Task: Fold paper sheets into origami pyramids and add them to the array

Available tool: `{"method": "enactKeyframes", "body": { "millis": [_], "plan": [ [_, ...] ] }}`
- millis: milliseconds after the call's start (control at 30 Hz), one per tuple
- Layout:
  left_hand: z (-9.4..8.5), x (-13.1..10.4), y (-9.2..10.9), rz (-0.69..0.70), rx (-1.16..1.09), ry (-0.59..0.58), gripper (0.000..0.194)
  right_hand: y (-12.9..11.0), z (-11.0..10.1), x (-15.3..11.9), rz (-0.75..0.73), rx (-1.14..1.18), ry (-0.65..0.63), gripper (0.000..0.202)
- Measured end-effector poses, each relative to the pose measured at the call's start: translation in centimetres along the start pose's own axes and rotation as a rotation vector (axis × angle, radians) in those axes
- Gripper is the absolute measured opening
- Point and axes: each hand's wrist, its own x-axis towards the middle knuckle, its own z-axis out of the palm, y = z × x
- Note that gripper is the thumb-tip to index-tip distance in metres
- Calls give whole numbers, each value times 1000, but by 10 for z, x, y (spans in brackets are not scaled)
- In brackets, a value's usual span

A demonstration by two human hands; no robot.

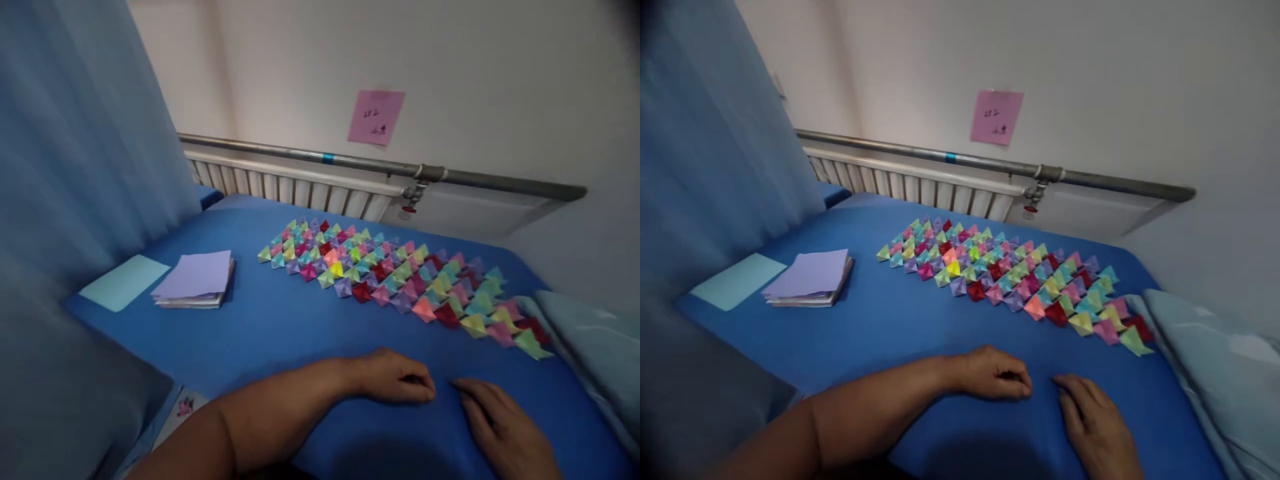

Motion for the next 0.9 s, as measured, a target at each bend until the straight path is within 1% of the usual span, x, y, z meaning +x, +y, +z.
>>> {"method": "enactKeyframes", "body": {
  "millis": [33,67,100,133,167,233,267,300,333,367,400,433,467,533,600,667,733,800,867,900],
  "plan": [
    [-1,-5,1,51,110,12,9,-1,-1,0,6,-3,5,32],
    [-3,-12,3,96,231,51,11,-2,-1,0,14,-8,9,33],
    [-6,-22,4,135,356,121,13,-3,-1,0,25,-13,10,33],
    [-11,-37,6,159,478,225,15,-4,-1,0,37,-18,11,33],
    [-17,-55,7,158,582,373,18,-4,-2,1,48,-20,11,34],
    [-33,-102,7,148,759,758,21,-7,-3,2,67,-19,8,34],
    [-44,-128,6,92,835,933,22,-8,-3,3,73,-15,7,35],
    [-55,-155,3,-5,906,1107,23,-10,-4,4,77,-12,9,35],
    [-66,-181,0,-127,972,1237,24,-11,-5,5,81,-9,13,34],
    [-76,-205,-6,-256,1030,1310,25,-13,-5,5,84,-7,14,34],
    [-86,-225,-12,-377,1082,1355,27,-14,-5,5,86,-4,16,33],
    [-94,-241,-19,-487,1127,1361,29,-15,-5,5,88,-1,18,32],
    [-100,-253,-26,-565,1153,1330,30,-16,-5,5,90,-1,22,31],
    [-109,-266,-40,-640,1185,1288,30,-17,-4,4,95,-5,35,30],
    [-115,-269,-51,-665,1192,1278,25,-19,-4,3,97,-15,49,29],
    [-120,-268,-57,-668,1182,1289,21,-20,-5,3,90,-17,57,29],
    [-120,-268,-57,-644,1179,1302,21,-20,-6,4,76,-13,69,29],
    [-113,-265,-49,-547,1191,1327,21,-21,-5,3,63,-11,79,28],
    [-94,-256,-34,-339,1175,1324,17,-24,-4,1,48,-13,81,26],
    [-80,-250,-25,-212,1128,1278,14,-28,-3,-1,38,-15,80,26]
  ]
}}
